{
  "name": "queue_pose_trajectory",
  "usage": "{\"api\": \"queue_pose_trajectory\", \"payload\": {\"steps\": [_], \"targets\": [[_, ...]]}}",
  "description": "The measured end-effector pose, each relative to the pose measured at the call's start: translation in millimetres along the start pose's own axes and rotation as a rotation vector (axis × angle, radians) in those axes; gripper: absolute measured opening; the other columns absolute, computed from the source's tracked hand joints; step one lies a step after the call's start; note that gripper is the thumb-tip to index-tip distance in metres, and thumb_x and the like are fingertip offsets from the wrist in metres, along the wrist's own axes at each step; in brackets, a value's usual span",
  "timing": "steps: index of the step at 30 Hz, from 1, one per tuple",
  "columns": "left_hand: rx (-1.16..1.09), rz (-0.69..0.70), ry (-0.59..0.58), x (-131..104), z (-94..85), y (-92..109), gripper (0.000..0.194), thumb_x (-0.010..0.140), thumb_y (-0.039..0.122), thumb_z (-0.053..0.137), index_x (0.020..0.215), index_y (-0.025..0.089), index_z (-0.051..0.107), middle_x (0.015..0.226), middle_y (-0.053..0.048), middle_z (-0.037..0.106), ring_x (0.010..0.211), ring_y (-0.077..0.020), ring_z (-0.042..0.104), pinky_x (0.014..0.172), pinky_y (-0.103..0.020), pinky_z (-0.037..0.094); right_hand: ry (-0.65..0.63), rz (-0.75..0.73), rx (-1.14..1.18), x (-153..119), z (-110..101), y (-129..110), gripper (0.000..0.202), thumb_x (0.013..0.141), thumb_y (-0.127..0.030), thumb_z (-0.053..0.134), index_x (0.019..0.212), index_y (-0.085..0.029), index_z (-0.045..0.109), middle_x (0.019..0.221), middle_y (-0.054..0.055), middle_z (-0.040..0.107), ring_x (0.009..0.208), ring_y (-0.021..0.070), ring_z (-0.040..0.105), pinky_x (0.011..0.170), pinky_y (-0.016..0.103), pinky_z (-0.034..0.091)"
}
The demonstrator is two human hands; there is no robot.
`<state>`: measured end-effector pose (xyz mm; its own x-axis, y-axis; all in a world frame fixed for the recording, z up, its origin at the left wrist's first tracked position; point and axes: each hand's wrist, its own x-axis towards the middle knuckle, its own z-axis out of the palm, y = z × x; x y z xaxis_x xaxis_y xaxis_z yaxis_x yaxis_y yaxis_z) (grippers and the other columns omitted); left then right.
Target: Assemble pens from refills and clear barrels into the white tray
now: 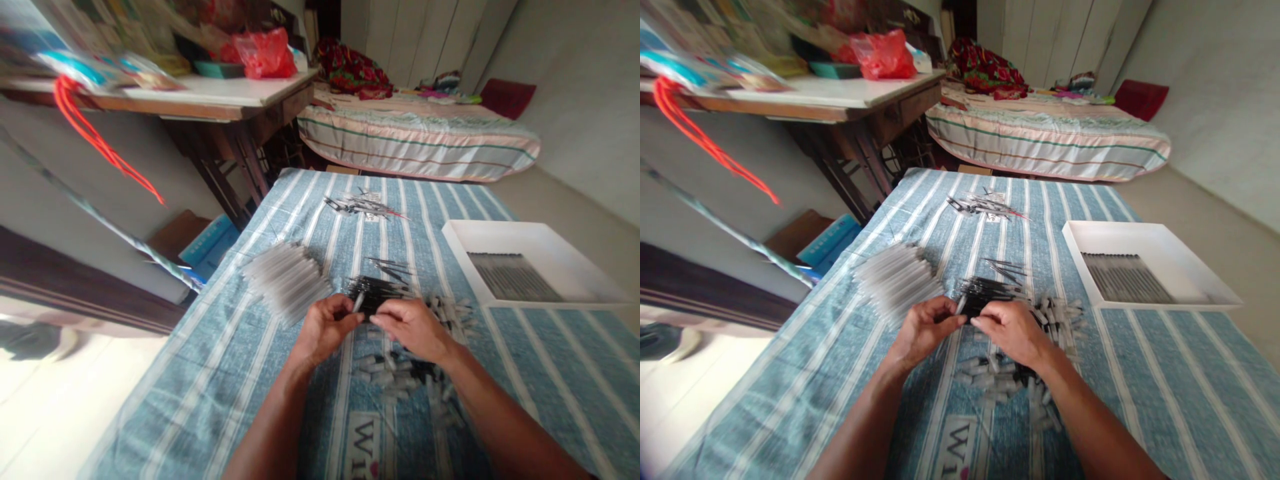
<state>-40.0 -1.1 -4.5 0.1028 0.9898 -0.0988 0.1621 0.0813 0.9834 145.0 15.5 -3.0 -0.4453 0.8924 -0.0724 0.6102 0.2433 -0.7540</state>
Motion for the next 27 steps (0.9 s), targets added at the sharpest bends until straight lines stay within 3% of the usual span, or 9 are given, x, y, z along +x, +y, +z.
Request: {"api": "queue_pose_trajectory", "payload": {"steps": [3, 6, 9, 11, 14, 18, 23, 27], "targets": [[-0.143, -0.048, 0.13, 2.2, -0.5, -0.6, 0.021, 0.065, 0.028, 0.07, 0.063, 0.015, 0.054, 0.051, 0.005, 0.051, 0.044, -0.0059, 0.039, 0.043, -0.019, 0.028, -0.117, -0.072, -0.364, -0.3, 7.6, -5.4, 0.016, 0.083, -0.03, 0.057, 0.081, -0.018, 0.068, 0.068, 0.004, 0.07, 0.066, 0.0168, 0.064, 0.058, 0.022, 0.039], [-0.247, -0.081, 0.206, 3.2, -1.2, -1.5, 0.023, 0.066, 0.029, 0.071, 0.066, 0.016, 0.053, 0.053, 0.002, 0.06, 0.038, -0.0056, 0.041, 0.04, -0.018, 0.029, -0.224, -0.091, -0.666, 0.7, 16.6, -13.3, 0.018, 0.084, -0.026, 0.053, 0.087, -0.016, 0.067, 0.078, 0.011, 0.072, 0.073, 0.0234, 0.067, 0.061, 0.027, 0.041], [-0.332, -0.08, 0.251, 3.3, -3.0, -0.8, 0.024, 0.066, 0.03, 0.072, 0.067, 0.016, 0.052, 0.054, 0.002, 0.064, 0.034, -0.0043, 0.041, 0.037, -0.017, 0.028, -0.273, -0.12, -0.75, 2.2, 20.9, -17.4, 0.02, 0.085, -0.02, 0.047, 0.086, -0.016, 0.066, 0.078, 0.013, 0.072, 0.072, 0.0236, 0.068, 0.06, 0.027, 0.04], [-0.393, -0.083, 0.269, 3.6, -4.9, -0.3, 0.025, 0.066, 0.03, 0.073, 0.068, 0.016, 0.052, 0.055, 0.001, 0.065, 0.033, -0.0042, 0.042, 0.036, -0.016, 0.028, -0.239, -0.12, -0.723, 2.2, 20.3, -16.0, 0.017, 0.083, -0.019, 0.047, 0.084, -0.016, 0.064, 0.076, 0.011, 0.071, 0.069, 0.0219, 0.067, 0.058, 0.026, 0.038], [-0.484, -0.083, 0.319, 4.6, -8.0, -0.1, 0.027, 0.066, 0.031, 0.074, 0.068, 0.016, 0.051, 0.056, 0.001, 0.066, 0.034, -0.0043, 0.044, 0.035, -0.015, 0.028, -0.104, -0.095, -0.514, -1.5, 16.3, -9.9, 0.013, 0.079, -0.02, 0.051, 0.085, -0.017, 0.062, 0.065, 0.004, 0.067, 0.058, 0.0157, 0.06, 0.054, 0.024, 0.034], [-0.599, -0.083, 0.354, 5.6, -10.2, 1.4, 0.025, 0.064, 0.028, 0.075, 0.07, 0.015, 0.055, 0.058, 0.001, 0.067, 0.035, -0.0037, 0.046, 0.036, -0.014, 0.029, -0.006, -0.124, 0.047, -13.4, 12.8, -1.4, 0.012, 0.079, -0.02, 0.048, 0.082, -0.017, 0.06, 0.05, -0.004, 0.053, 0.044, 0.009, 0.044, 0.046, 0.021, 0.029], [-0.681, -0.081, 0.348, 5.8, -10.0, 2.5, 0.023, 0.063, 0.025, 0.074, 0.076, 0.014, 0.059, 0.06, 0.0, 0.067, 0.036, -0.0046, 0.048, 0.036, -0.014, 0.031, 0.058, -0.087, 0.662, -25.6, 20.0, 8.9, 0.014, 0.08, -0.026, 0.056, 0.087, -0.016, 0.062, 0.06, 0.0, 0.063, 0.046, 0.0091, 0.048, 0.046, 0.021, 0.037], [-0.713, -0.066, 0.351, 6.0, -9.3, 1.6, 0.022, 0.064, 0.024, 0.074, 0.074, 0.014, 0.057, 0.06, -0.001, 0.067, 0.036, -0.0052, 0.049, 0.036, -0.014, 0.032, 0.087, -0.098, 0.937, -26.1, 30.1, 15.2, 0.008, 0.08, -0.024, 0.06, 0.085, -0.018, 0.061, 0.067, 0.002, 0.068, 0.049, 0.0098, 0.054, 0.048, 0.021, 0.041]]}}
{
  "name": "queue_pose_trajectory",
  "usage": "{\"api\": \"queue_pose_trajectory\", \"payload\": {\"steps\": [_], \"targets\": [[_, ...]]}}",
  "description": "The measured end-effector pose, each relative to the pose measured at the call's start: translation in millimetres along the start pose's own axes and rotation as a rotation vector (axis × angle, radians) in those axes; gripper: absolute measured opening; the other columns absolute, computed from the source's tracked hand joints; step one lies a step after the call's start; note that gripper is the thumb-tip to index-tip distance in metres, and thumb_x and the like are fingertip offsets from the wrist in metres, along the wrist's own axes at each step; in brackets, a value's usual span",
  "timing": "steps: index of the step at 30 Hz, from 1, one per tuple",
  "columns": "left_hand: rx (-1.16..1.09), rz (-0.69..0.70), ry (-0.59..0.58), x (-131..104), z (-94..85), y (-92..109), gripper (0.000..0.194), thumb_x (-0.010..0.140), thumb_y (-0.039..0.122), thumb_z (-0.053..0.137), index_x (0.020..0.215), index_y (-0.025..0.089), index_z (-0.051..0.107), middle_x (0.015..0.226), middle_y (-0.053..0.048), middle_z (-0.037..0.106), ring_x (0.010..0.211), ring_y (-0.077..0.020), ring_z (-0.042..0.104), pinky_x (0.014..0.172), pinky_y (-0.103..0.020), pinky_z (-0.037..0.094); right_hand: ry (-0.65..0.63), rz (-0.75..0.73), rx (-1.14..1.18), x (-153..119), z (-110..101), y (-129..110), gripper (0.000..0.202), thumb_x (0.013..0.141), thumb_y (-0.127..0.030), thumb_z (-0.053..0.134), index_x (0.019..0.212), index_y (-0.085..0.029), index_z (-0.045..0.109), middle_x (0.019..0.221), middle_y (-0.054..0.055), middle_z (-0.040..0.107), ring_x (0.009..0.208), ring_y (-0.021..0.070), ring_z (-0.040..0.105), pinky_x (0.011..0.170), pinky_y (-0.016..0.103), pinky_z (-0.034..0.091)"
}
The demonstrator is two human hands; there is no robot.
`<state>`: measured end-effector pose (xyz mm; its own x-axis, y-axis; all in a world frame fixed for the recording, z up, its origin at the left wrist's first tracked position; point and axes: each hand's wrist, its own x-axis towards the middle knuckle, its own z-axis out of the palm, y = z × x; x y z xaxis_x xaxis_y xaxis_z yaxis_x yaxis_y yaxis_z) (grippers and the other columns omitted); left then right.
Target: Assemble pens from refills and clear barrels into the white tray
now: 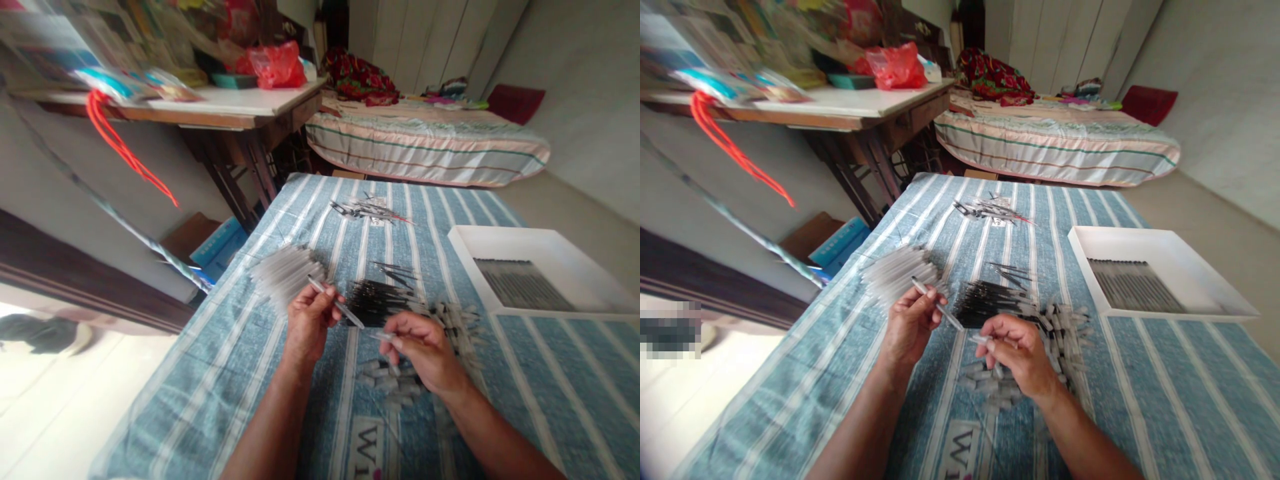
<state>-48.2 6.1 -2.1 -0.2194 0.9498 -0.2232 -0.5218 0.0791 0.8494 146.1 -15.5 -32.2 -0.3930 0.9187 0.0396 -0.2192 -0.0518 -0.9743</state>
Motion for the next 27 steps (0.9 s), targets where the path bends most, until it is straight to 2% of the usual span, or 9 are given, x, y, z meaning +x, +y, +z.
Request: {"api": "queue_pose_trajectory", "payload": {"steps": [11, 19, 24, 27], "targets": [[-0.011, -0.014, -0.023, -1.5, 1.5, -1.4, 0.022, 0.064, 0.023, 0.075, 0.072, 0.014, 0.056, 0.06, -0.002, 0.068, 0.037, -0.0053, 0.05, 0.036, -0.014, 0.033, 0.034, 0.023, 0.0, 3.0, 15.5, -2.9, 0.006, 0.077, -0.022, 0.062, 0.081, -0.018, 0.059, 0.071, 0.002, 0.069, 0.053, 0.0098, 0.057, 0.052, 0.022, 0.044], [0.004, -0.016, -0.067, -2.2, 1.9, -6.9, 0.022, 0.065, 0.025, 0.074, 0.071, 0.014, 0.056, 0.061, -0.002, 0.068, 0.037, -0.0062, 0.051, 0.035, -0.015, 0.033, 0.079, 0.065, -0.118, 8.0, 25.1, -8.6, 0.013, 0.076, -0.028, 0.063, 0.076, -0.017, 0.056, 0.065, 0.0, 0.065, 0.05, 0.0091, 0.053, 0.049, 0.021, 0.042], [0.03, -0.048, -0.078, -3.4, 3.1, -6.3, 0.024, 0.064, 0.028, 0.076, 0.07, 0.013, 0.058, 0.063, -0.003, 0.07, 0.038, -0.0069, 0.053, 0.035, -0.016, 0.035, 0.111, 0.074, -0.188, 8.6, 25.2, -2.9, 0.014, 0.077, -0.028, 0.061, 0.086, -0.019, 0.055, 0.066, -0.001, 0.066, 0.049, 0.01, 0.055, 0.048, 0.022, 0.043], [0.064, -0.058, -0.082, -3.5, 3.9, -6.6, 0.023, 0.066, 0.029, 0.075, 0.07, 0.013, 0.059, 0.064, -0.003, 0.07, 0.039, -0.0078, 0.054, 0.035, -0.017, 0.037, 0.14, 0.049, -0.265, 7.8, 25.9, -0.6, 0.011, 0.078, -0.027, 0.059, 0.085, -0.018, 0.058, 0.062, -0.001, 0.065, 0.05, 0.0116, 0.058, 0.049, 0.023, 0.045]]}}
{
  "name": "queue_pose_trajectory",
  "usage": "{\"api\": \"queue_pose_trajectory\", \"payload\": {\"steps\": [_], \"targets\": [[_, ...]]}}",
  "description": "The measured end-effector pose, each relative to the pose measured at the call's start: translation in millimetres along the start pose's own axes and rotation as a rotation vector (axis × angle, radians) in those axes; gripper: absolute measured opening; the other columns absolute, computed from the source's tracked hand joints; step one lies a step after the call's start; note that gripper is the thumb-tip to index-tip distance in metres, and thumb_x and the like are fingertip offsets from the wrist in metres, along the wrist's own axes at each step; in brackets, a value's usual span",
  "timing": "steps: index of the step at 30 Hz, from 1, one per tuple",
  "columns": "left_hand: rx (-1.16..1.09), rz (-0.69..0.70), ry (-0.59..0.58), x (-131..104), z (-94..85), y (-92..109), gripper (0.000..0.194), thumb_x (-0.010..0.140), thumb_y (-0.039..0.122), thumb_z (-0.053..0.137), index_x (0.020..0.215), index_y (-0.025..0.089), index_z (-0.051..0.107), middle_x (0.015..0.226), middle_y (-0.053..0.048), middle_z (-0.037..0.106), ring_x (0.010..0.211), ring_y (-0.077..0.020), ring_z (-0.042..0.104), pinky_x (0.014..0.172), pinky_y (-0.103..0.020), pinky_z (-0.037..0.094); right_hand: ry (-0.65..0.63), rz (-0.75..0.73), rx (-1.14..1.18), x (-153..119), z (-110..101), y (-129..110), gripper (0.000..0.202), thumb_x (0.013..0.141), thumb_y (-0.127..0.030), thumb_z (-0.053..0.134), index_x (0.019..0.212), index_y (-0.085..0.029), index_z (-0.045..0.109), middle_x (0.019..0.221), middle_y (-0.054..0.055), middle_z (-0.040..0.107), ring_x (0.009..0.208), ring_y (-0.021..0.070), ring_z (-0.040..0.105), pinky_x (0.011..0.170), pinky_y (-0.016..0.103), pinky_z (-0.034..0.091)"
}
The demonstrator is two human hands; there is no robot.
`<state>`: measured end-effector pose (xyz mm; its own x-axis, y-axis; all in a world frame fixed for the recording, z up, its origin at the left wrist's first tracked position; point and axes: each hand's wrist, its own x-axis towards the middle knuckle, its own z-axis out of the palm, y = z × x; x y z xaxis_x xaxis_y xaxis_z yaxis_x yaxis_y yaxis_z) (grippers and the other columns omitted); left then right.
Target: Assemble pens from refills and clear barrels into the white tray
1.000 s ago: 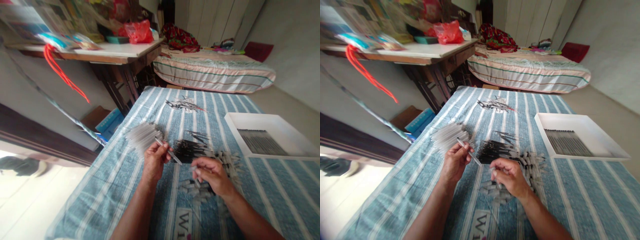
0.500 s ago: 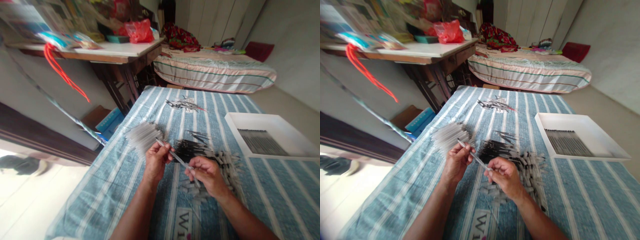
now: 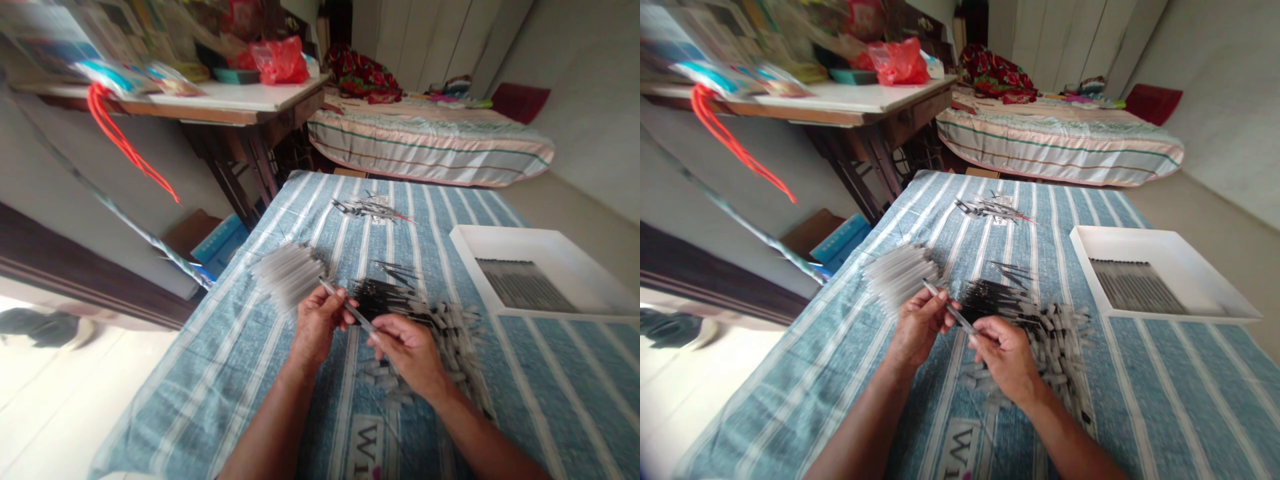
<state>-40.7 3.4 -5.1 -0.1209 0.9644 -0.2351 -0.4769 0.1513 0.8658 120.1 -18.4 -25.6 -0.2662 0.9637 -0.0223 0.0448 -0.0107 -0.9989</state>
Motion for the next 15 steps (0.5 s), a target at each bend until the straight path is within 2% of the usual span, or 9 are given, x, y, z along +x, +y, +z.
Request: {"api": "queue_pose_trajectory", "payload": {"steps": [9, 15], "targets": [[-0.009, 0.031, 0.002, 1.9, -0.5, -8.3, 0.018, 0.07, 0.025, 0.071, 0.072, 0.013, 0.058, 0.062, -0.003, 0.069, 0.039, -0.0087, 0.055, 0.037, -0.018, 0.044, 0.11, -0.124, -0.141, 0.7, 7.5, 1.9, 0.008, 0.079, -0.026, 0.055, 0.078, -0.018, 0.059, 0.061, 0.0, 0.064, 0.048, 0.0113, 0.057, 0.048, 0.022, 0.045], [-0.033, 0.018, 0.044, 0.6, -0.4, -8.0, 0.02, 0.067, 0.025, 0.073, 0.071, 0.014, 0.057, 0.061, -0.003, 0.069, 0.039, -0.0099, 0.056, 0.037, -0.019, 0.044, 0.107, -0.12, -0.174, 4.1, 9.3, 2.7, 0.009, 0.08, -0.027, 0.054, 0.075, -0.02, 0.058, 0.061, -0.001, 0.064, 0.05, 0.0115, 0.057, 0.049, 0.022, 0.045]]}}
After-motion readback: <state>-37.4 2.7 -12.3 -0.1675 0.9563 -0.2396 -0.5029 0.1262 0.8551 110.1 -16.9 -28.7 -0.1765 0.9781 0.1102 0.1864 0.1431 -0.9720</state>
